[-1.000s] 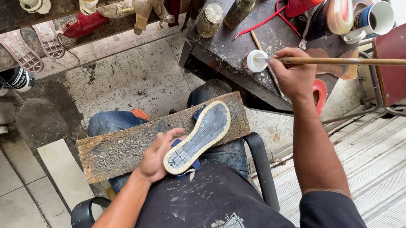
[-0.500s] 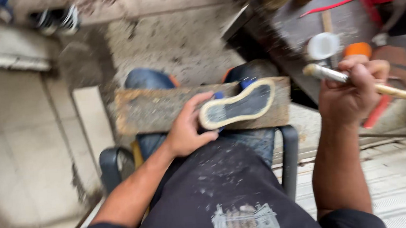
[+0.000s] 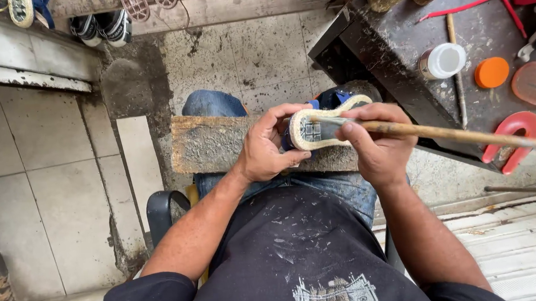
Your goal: Applying adhesive to a shoe sole using a brush at a repair bench
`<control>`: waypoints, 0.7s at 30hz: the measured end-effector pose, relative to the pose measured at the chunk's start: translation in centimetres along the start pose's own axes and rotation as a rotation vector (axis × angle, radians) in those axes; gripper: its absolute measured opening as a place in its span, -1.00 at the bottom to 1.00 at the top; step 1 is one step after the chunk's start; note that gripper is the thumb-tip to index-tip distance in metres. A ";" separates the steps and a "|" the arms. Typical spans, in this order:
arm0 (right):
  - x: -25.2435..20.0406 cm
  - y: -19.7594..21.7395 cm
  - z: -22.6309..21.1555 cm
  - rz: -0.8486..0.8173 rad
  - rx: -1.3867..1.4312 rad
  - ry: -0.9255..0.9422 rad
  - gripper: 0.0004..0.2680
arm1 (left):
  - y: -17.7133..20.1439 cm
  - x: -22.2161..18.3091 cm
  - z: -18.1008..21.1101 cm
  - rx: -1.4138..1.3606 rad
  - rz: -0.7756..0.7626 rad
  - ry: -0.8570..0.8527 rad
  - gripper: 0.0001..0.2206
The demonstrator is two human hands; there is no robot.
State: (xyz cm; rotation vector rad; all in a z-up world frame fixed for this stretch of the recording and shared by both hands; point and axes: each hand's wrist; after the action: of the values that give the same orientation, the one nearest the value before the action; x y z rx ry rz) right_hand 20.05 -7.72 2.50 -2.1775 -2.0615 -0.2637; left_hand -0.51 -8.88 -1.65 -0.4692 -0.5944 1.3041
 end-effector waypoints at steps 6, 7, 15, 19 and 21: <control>1.1 -1.5 -2.2 0.106 0.076 0.162 -0.82 | -1.3 2.0 2.1 -0.120 -0.074 0.011 -0.32; 1.6 -1.7 -2.6 0.112 0.078 0.176 -0.82 | -1.3 2.5 2.3 -0.117 -0.087 0.004 -0.32; 5.5 -0.6 -6.6 0.017 0.062 0.374 -0.83 | -1.0 6.6 3.2 -0.241 -0.208 0.068 -0.44; 7.7 0.5 -8.5 -0.019 -0.142 0.574 -0.82 | -1.2 8.1 2.2 -0.296 -0.234 0.100 -0.45; 8.5 1.3 -9.4 -0.145 -0.230 0.593 -0.84 | -1.2 8.5 1.2 -0.375 -0.229 0.119 -0.44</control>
State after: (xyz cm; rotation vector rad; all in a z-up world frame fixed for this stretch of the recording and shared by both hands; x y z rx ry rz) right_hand 21.46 -1.50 13.53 -1.7498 -1.8995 -1.0629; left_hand 0.95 -0.81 1.21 -0.7581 -0.7727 0.9405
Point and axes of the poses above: each hand's wrist, its own x-axis towards the middle knuckle, its own y-axis out of the back of the hand, z = x × y, and after that the axes turned 13 degrees about -x, right-handed
